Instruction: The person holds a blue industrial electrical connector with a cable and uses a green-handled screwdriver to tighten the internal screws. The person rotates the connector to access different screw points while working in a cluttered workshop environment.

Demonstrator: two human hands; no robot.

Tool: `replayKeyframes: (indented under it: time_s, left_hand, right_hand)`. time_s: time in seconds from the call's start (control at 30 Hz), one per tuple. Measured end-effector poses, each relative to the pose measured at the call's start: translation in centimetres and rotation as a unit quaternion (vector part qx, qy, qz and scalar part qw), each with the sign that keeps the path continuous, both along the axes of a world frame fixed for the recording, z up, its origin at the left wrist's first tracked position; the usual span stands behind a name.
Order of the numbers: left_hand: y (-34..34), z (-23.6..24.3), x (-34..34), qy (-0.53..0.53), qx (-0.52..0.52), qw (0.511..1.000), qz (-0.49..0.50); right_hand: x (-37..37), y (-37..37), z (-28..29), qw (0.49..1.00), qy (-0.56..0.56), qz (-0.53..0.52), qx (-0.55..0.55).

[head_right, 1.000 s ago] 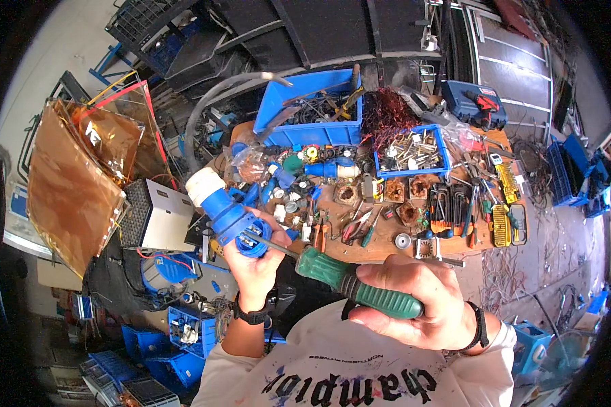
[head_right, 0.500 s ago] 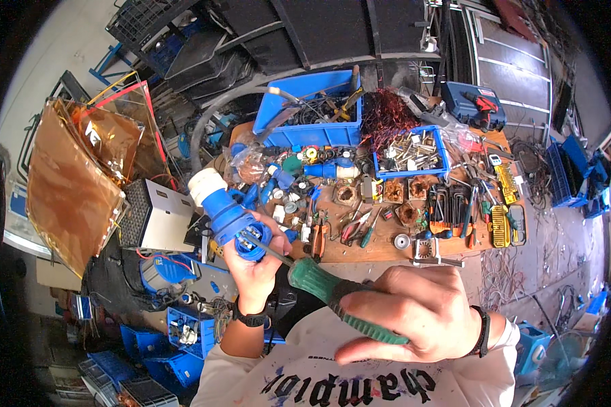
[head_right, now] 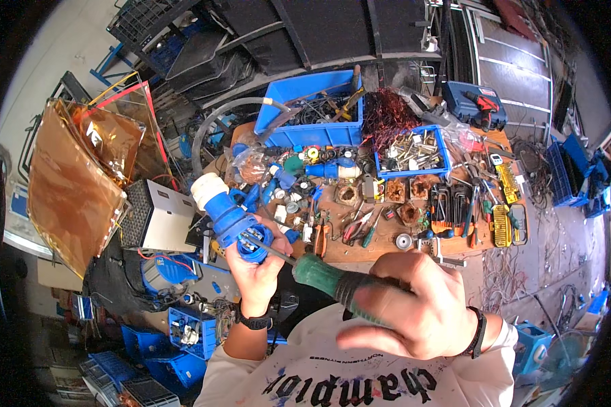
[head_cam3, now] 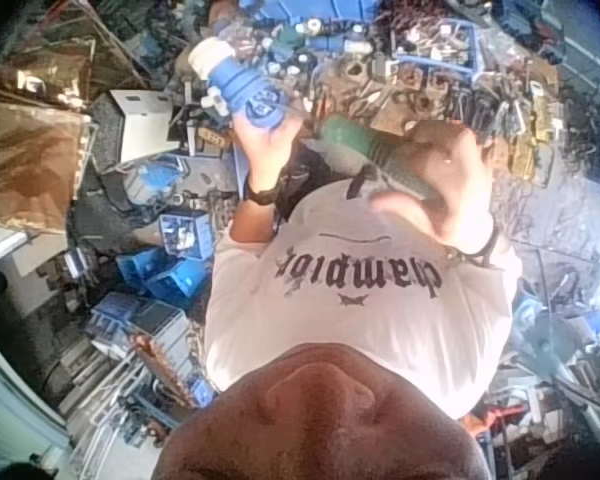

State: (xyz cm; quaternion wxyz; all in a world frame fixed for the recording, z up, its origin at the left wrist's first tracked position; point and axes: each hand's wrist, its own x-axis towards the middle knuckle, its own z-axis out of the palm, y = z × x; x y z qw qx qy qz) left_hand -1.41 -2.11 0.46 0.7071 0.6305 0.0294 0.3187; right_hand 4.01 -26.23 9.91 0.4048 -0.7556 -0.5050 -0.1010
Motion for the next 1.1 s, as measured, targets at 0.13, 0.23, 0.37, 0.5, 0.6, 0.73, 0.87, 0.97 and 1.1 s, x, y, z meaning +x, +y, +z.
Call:
replayKeyframes:
  time_s: [0.13,0.23,0.37,0.5,0.6,0.73,0.87,0.97,1.1]
  left_hand:
    - [-0.1,0.3,-0.4,0.010,-0.005,1.000,0.007]
    - [0.7,-0.7,-0.6,0.004,0.077,0.997,-0.016]
    - [0.2,-0.9,-0.9,0.019,0.024,0.999,-0.010]
    - [0.0,-1.7,-1.1,0.030,0.002,1.000,-0.006]
    - [0.4,-2.2,-1.3,0.049,0.034,0.998,0.000]
    - [-0.1,-2.8,-1.9,0.046,0.012,0.999,0.010]
    - [0.1,-2.7,-2.2,0.058,0.045,0.997,0.019]
    - [-0.1,-2.9,-2.7,0.047,0.048,0.998,0.005]
    - [-0.8,-2.5,-3.0,0.053,-0.005,0.998,0.019]
  right_hand:
    - [-0.5,-0.7,-0.2,0.979,0.203,-0.032,-0.003]
    - [-0.7,0.4,-0.6,0.994,0.073,-0.013,0.081]
    - [-0.2,1.1,-1.5,0.976,0.068,0.082,0.189]
    - [0.3,1.6,-2.7,0.966,0.095,0.080,0.227]
    - [-0.3,0.9,-4.4,0.963,0.150,0.050,0.216]
    - [-1.6,0.3,-5.2,0.973,0.156,-0.034,0.164]
    - [0.0,1.5,-3.5,0.983,0.051,0.089,0.152]
    - [-1.2,1.8,-4.0,0.959,0.144,0.096,0.223]
    - [-1.0,2.5,-4.8,0.916,0.198,0.150,0.314]
